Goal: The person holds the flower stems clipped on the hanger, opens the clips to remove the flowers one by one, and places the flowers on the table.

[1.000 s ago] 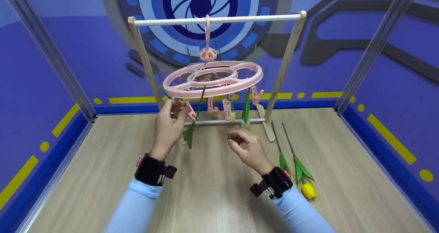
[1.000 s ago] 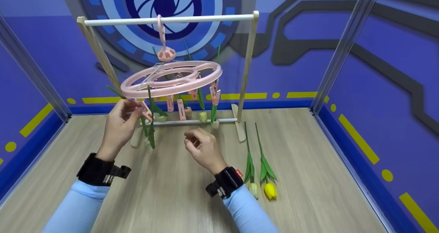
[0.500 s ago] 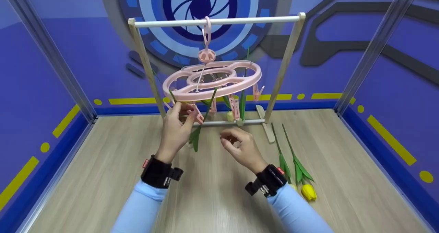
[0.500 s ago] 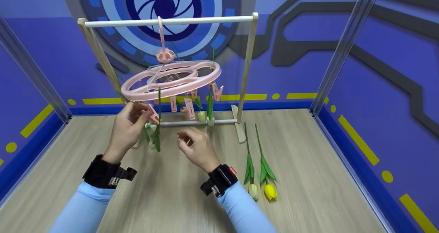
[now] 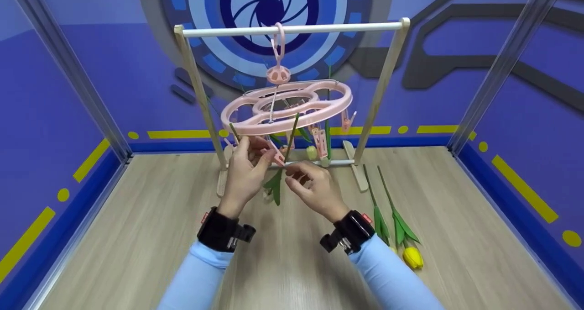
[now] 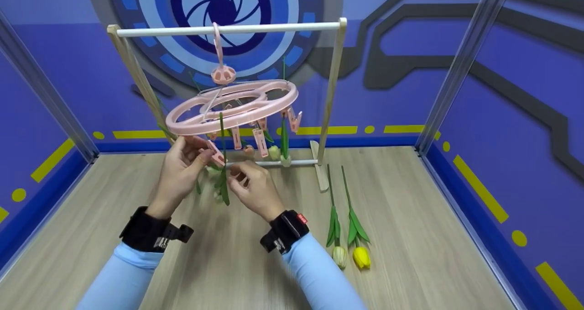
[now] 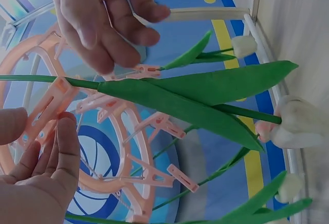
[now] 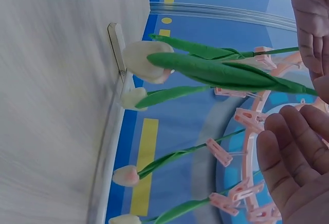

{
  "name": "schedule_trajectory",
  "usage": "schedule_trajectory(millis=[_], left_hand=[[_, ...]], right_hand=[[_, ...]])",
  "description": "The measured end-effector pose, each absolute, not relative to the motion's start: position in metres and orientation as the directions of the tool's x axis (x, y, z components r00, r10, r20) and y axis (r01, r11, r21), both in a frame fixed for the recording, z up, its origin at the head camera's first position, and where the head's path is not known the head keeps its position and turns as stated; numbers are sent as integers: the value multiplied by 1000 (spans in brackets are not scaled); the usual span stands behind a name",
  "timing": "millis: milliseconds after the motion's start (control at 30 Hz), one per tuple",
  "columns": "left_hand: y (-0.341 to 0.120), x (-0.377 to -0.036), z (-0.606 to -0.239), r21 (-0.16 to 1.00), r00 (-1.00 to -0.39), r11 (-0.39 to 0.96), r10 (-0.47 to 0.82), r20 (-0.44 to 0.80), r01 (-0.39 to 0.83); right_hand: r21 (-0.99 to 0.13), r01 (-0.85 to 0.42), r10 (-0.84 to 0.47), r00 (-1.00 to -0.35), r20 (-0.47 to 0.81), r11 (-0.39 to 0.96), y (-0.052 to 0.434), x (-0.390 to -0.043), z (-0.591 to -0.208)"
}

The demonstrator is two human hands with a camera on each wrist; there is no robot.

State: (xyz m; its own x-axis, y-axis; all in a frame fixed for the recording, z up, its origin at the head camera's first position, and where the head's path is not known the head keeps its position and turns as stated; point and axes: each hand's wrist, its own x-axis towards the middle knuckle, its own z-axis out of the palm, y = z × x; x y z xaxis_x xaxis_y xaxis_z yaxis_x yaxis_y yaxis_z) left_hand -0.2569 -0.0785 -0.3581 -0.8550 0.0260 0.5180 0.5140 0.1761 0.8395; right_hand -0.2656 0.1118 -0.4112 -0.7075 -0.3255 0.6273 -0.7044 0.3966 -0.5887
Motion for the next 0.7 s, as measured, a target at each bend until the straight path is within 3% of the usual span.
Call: schedule_trajectory(millis=[333, 700], left_hand=[[-72, -256, -359, 883, -889, 99, 33, 457, 458], [-69, -255, -361, 852, -857, 91, 51, 513, 516]], right_hand=[[-635, -684, -344, -729, 592, 358, 106, -267, -409], [-594, -722, -337, -691, 639, 354, 105, -272, -413]])
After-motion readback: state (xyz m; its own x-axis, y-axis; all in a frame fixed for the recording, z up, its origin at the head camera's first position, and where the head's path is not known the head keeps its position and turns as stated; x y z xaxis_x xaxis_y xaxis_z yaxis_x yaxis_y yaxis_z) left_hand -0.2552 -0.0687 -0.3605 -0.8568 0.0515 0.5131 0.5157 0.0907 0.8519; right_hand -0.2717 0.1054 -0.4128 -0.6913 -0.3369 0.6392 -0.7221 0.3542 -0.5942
